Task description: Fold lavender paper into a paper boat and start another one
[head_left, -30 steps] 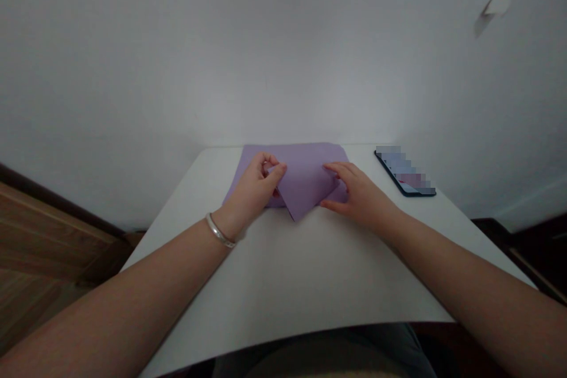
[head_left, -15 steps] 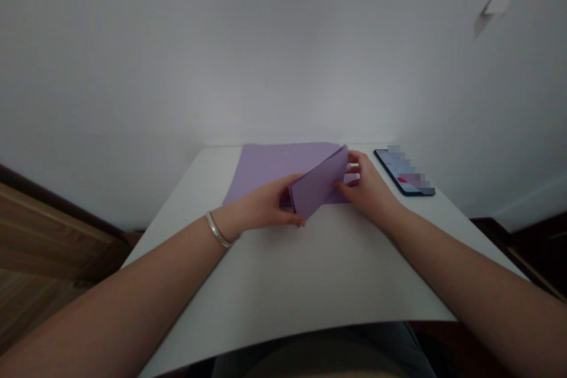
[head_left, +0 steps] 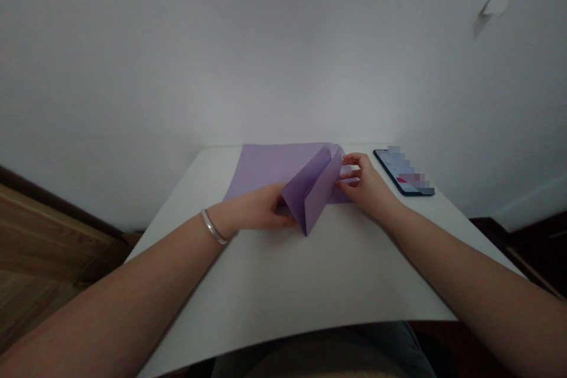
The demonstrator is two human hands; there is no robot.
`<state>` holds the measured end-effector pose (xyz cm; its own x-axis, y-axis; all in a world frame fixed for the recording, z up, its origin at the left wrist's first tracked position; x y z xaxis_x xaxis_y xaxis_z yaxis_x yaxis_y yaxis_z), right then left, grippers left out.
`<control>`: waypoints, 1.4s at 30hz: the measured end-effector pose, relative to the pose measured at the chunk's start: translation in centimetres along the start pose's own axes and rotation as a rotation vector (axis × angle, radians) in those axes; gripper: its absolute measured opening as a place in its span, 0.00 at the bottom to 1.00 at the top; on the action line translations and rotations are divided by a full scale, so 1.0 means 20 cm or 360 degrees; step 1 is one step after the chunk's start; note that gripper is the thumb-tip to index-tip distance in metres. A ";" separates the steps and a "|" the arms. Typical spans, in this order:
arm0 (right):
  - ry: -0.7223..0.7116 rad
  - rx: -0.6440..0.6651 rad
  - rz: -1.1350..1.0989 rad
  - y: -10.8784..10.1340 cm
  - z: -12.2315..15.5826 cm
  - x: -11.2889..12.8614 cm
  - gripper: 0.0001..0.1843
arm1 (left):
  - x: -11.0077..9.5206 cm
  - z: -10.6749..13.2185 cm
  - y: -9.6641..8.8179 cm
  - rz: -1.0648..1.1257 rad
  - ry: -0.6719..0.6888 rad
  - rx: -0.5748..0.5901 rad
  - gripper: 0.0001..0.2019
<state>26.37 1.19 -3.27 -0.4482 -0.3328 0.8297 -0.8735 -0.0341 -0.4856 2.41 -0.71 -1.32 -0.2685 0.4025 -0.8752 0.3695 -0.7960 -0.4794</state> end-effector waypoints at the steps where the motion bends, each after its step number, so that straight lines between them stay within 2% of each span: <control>1: 0.0000 0.0003 0.0007 0.00 0.00 0.00 0.28 | -0.01 0.00 0.00 -0.0006 0.0012 -0.0012 0.23; 7: -0.0053 0.0084 0.0017 0.02 0.00 -0.01 0.39 | -0.04 0.00 0.00 0.0095 0.0135 -0.0050 0.43; 10: -0.0084 0.0170 0.0035 0.03 0.00 0.02 0.43 | -0.03 0.01 0.00 0.0126 0.0127 -0.0136 0.54; 12: -0.0084 0.0211 0.0045 0.03 0.01 0.04 0.44 | -0.03 0.01 0.00 0.0158 0.0120 -0.0163 0.59; 14: -0.0085 0.0258 0.0021 0.03 0.02 0.06 0.44 | -0.04 0.01 0.01 0.0121 0.0132 -0.0155 0.56; 16: -0.0109 0.0319 -0.0037 0.04 0.03 0.08 0.44 | -0.04 0.01 0.00 -0.0077 0.0135 -0.0195 0.48; 20: -0.0265 0.0462 -0.0053 0.05 0.05 0.13 0.46 | -0.03 -0.01 -0.02 -0.0705 0.0099 -0.0425 0.29; 24: -0.0512 0.0607 0.0232 0.06 0.08 0.19 0.54 | -0.04 -0.01 -0.04 -0.1005 0.0018 -0.0633 0.23; 28: -0.0632 0.0667 0.0367 0.06 0.10 0.23 0.50 | -0.07 0.01 -0.06 -0.1127 -0.0023 -0.0872 0.17; 35: -0.0377 0.0589 0.0091 0.06 0.09 0.19 0.37 | -0.07 0.02 -0.09 -0.1078 -0.0088 -0.1094 0.12; 42: -0.0287 0.0503 0.0008 0.05 0.06 0.14 0.22 | -0.07 0.03 -0.10 -0.0997 -0.0128 -0.1188 0.13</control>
Point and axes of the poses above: each hand's wrist, its own z-axis away from the middle knuckle, its own y-axis out of the palm, x = y × z, the point moved 2 cm from there along -z, towards the middle knuckle, and after that the axes turned 9 degrees about x, right-handed, at the moved point
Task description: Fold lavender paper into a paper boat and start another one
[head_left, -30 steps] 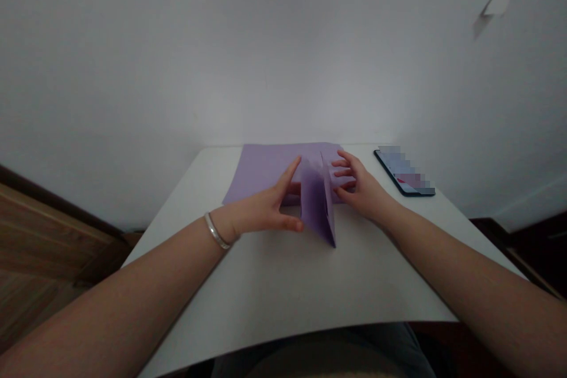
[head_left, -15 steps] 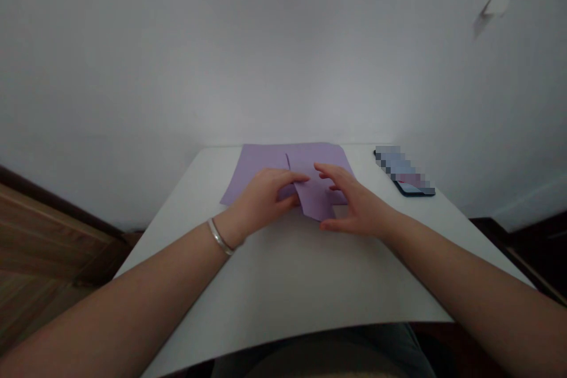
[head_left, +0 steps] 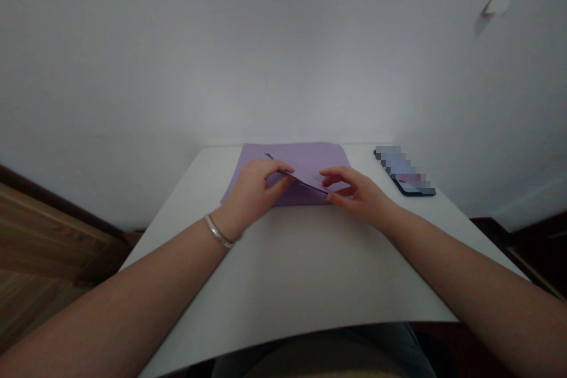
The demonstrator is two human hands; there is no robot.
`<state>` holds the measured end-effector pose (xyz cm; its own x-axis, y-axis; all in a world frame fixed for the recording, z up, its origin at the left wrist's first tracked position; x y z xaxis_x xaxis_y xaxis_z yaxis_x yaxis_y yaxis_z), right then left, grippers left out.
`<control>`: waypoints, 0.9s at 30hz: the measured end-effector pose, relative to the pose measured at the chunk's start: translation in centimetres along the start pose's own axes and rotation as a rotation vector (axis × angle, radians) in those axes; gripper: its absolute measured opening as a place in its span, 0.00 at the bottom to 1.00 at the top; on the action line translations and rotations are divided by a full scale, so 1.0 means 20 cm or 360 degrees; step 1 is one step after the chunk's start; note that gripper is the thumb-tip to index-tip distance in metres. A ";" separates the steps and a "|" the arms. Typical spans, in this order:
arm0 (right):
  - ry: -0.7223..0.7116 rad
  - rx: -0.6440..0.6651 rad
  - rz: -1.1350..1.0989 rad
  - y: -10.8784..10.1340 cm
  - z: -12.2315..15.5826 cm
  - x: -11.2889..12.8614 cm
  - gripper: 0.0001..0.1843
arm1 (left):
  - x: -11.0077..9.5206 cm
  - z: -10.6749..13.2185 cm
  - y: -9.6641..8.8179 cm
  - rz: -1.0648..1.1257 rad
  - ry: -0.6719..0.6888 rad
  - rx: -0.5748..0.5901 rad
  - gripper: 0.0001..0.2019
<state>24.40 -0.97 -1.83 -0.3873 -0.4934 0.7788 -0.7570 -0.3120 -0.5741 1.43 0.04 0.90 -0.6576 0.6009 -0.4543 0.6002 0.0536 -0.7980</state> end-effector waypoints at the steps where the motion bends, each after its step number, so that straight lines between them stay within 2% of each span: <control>1: 0.0005 -0.0009 0.0003 0.00 0.00 0.00 0.20 | 0.00 0.00 0.00 0.0004 -0.0007 -0.0006 0.14; 8: -0.0007 0.0004 0.0174 0.00 -0.01 0.02 0.11 | 0.02 0.00 0.01 0.0001 0.0007 -0.0018 0.12; 11: 0.0052 -0.0103 0.0273 -0.01 -0.02 0.02 0.06 | 0.01 0.00 0.01 -0.0056 0.0081 -0.0047 0.14; 15: 0.0182 -0.0344 0.0432 -0.03 -0.02 0.04 0.02 | 0.00 0.02 0.01 -0.0450 0.0262 -0.0244 0.27; 17: 0.0224 -0.0387 0.0499 -0.03 -0.02 0.05 0.04 | -0.02 0.03 0.01 -0.0668 0.0481 -0.0258 0.20; 20: 0.0348 -0.0378 0.0526 -0.04 -0.02 0.04 0.05 | -0.05 0.04 0.02 -0.0862 0.0817 -0.0130 0.08; 22: 0.0436 -0.0362 0.0468 -0.04 -0.02 0.02 0.05 | -0.06 0.04 0.02 -0.0911 0.0937 0.0034 0.07; 25: 0.0495 -0.0334 0.0314 -0.04 -0.03 -0.03 0.03 | -0.05 0.03 0.04 -0.0888 0.0996 0.0290 0.08; 27: 0.0491 -0.0296 0.0207 -0.04 -0.03 -0.06 0.03 | -0.04 0.03 0.05 -0.0833 0.0957 0.0385 0.09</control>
Point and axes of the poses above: each hand's wrist, its own z-axis away from the middle knuckle, its own y-axis out of the palm, x = y × z, the point moved 2 cm from there along -z, towards the middle knuckle, and after that the axes turned 9 degrees about x, right-handed, at the moved point
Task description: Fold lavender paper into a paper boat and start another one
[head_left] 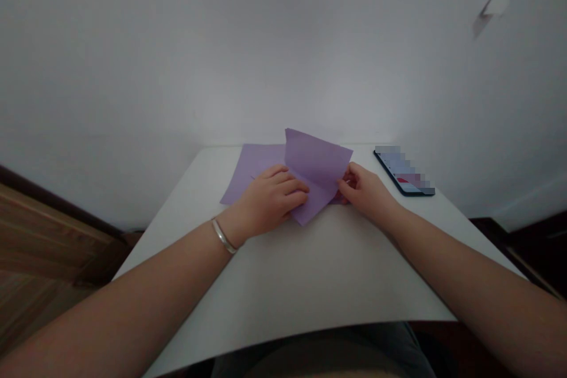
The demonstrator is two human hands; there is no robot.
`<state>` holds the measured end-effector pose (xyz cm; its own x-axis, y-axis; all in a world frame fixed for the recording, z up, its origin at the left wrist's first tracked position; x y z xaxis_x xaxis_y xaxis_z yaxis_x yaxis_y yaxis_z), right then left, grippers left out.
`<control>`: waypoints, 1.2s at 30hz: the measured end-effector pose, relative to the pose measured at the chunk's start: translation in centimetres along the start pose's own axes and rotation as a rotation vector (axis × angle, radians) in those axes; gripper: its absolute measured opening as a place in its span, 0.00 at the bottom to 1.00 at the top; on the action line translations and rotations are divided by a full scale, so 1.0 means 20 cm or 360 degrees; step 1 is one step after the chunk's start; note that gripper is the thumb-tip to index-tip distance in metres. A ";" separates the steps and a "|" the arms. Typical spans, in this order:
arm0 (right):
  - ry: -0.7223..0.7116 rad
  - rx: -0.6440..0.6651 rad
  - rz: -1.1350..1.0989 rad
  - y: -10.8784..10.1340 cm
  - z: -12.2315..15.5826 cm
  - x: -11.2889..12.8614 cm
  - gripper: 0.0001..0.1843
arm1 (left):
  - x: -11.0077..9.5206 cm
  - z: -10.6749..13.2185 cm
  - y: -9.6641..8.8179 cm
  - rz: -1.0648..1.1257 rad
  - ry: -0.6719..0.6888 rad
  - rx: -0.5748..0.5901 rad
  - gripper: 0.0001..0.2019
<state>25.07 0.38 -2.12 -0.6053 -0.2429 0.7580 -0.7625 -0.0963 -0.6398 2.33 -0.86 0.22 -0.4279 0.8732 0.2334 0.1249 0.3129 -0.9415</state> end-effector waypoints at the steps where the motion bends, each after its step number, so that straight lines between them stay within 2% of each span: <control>1: -0.0004 0.0029 -0.0021 0.00 0.00 -0.01 0.05 | 0.00 0.00 0.01 0.0037 -0.0017 0.0025 0.11; 6: -0.0027 0.0081 0.0167 0.01 -0.01 -0.01 0.13 | 0.00 0.00 0.03 0.0101 -0.0086 0.0098 0.13; 13: -0.0075 0.0117 0.0491 0.02 0.00 0.02 0.08 | 0.00 -0.01 0.05 0.0091 0.0008 0.0102 0.08; 15: -0.0085 0.0156 0.0600 0.03 0.00 0.03 0.07 | 0.00 -0.01 0.06 0.0114 0.0034 0.0001 0.08; 17: -0.0134 0.0169 0.0672 0.03 0.00 0.04 0.06 | 0.00 0.00 0.05 0.0139 0.0029 -0.0185 0.09; 20: -0.0257 0.0059 0.0741 0.02 0.00 0.06 0.04 | 0.00 0.01 0.03 0.0135 -0.0066 -0.0503 0.07; 22: -0.0331 -0.0033 0.0743 0.01 0.01 0.07 0.03 | 0.00 0.02 0.02 0.0122 -0.0138 -0.0639 0.08; 25: -0.0421 -0.0083 0.0553 0.01 0.02 0.08 0.08 | 0.00 0.03 0.01 0.0160 -0.0219 -0.0726 0.17; 29: -0.0587 -0.0053 0.0416 0.01 0.03 0.07 0.12 | 0.00 0.02 0.00 0.0263 -0.0298 -0.0715 0.28; 32: -0.0730 -0.0045 0.0370 0.01 0.03 0.07 0.09 | 0.01 0.02 0.00 0.0324 -0.0354 -0.0629 0.23; 36: -0.0891 -0.0024 0.0231 0.01 0.04 0.08 0.07 | 0.02 0.02 0.00 0.0462 -0.0488 -0.0675 0.10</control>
Point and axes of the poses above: each hand's wrist, its own z-axis away from the middle knuckle, its own y-axis out of the palm, x = y × z, the point moved 2 cm from there along -z, towards the middle knuckle, and after that the axes turned 9 degrees about x, right-handed, at the moved point
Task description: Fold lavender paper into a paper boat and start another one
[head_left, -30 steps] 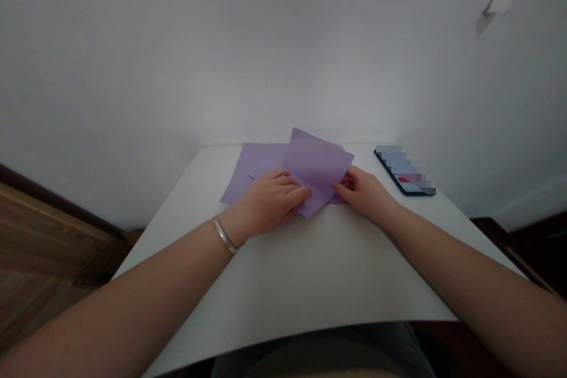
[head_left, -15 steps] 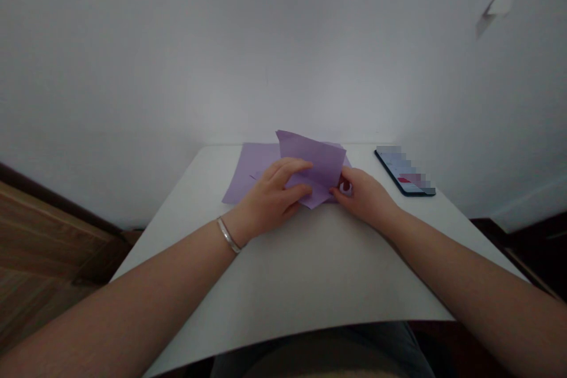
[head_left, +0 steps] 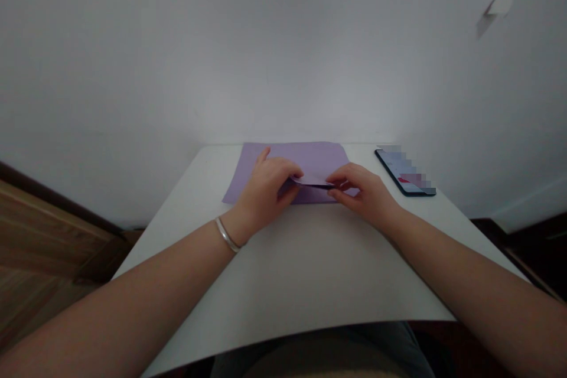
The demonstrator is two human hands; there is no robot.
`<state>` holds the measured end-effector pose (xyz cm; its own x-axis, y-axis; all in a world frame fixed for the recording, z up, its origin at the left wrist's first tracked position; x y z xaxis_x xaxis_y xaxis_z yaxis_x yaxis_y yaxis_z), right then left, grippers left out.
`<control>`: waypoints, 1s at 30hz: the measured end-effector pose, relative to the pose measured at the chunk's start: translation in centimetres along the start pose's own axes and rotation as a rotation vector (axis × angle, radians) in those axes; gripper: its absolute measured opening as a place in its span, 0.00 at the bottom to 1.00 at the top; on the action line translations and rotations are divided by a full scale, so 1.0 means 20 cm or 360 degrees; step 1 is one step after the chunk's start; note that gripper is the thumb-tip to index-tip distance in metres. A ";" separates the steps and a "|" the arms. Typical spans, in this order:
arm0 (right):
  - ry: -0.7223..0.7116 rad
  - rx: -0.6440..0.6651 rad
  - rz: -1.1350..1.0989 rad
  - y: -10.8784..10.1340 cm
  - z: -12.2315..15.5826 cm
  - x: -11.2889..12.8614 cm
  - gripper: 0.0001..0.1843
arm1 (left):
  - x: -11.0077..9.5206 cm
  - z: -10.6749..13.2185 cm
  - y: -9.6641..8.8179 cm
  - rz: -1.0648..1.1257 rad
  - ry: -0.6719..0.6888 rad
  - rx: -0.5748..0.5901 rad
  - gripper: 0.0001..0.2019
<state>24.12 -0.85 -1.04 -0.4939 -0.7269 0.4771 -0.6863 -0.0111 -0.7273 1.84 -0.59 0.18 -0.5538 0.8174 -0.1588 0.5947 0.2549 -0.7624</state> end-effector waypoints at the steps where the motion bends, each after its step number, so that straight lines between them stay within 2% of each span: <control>1: -0.0028 -0.0012 -0.0025 0.00 0.00 0.00 0.09 | 0.00 0.00 0.00 0.0036 -0.0043 -0.0013 0.08; 3: -0.0063 -0.0045 -0.0017 -0.01 0.00 0.01 0.09 | 0.01 0.00 0.00 0.0086 -0.0116 -0.0009 0.08; 5: -0.0105 -0.0087 0.0079 -0.01 0.00 0.02 0.05 | 0.01 0.00 0.00 0.0097 -0.0134 0.0023 0.08; 11: -0.0283 -0.0236 0.0409 -0.03 -0.01 0.08 0.05 | -0.03 0.00 -0.01 0.0147 0.0069 0.0142 0.14; 15: -0.0367 -0.0303 0.0454 -0.03 -0.01 0.12 0.06 | -0.03 -0.01 -0.02 0.0328 0.0121 0.0099 0.10; 19: -0.0252 -0.0413 0.0320 -0.04 -0.01 0.11 0.06 | -0.03 -0.01 -0.01 0.0478 0.0031 -0.0017 0.04; 22: -0.0131 -0.0485 0.0248 -0.04 0.00 0.08 0.03 | -0.03 -0.01 -0.01 0.0503 -0.0035 -0.0030 0.02; 26: -0.0193 -0.0462 0.0306 -0.05 0.00 0.09 0.03 | -0.02 0.00 -0.02 0.0238 -0.0172 -0.0114 0.07; 30: -0.0326 -0.0415 0.0378 -0.06 -0.01 0.15 0.05 | -0.03 -0.01 -0.05 -0.0226 -0.0164 -0.0156 0.06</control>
<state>23.42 -2.90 1.32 -0.5566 -0.8102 0.1839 -0.6915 0.3290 -0.6432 1.73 -1.15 1.17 -0.6898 0.7137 -0.1215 0.5578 0.4170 -0.7176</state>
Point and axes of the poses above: each hand's wrist, its own z-axis away from the middle knuckle, its own y-axis out of the palm, x = y × z, the point moved 2 cm from there along -z, towards the middle knuckle, and after that the axes turned 9 degrees about x, right-handed, at the moved point
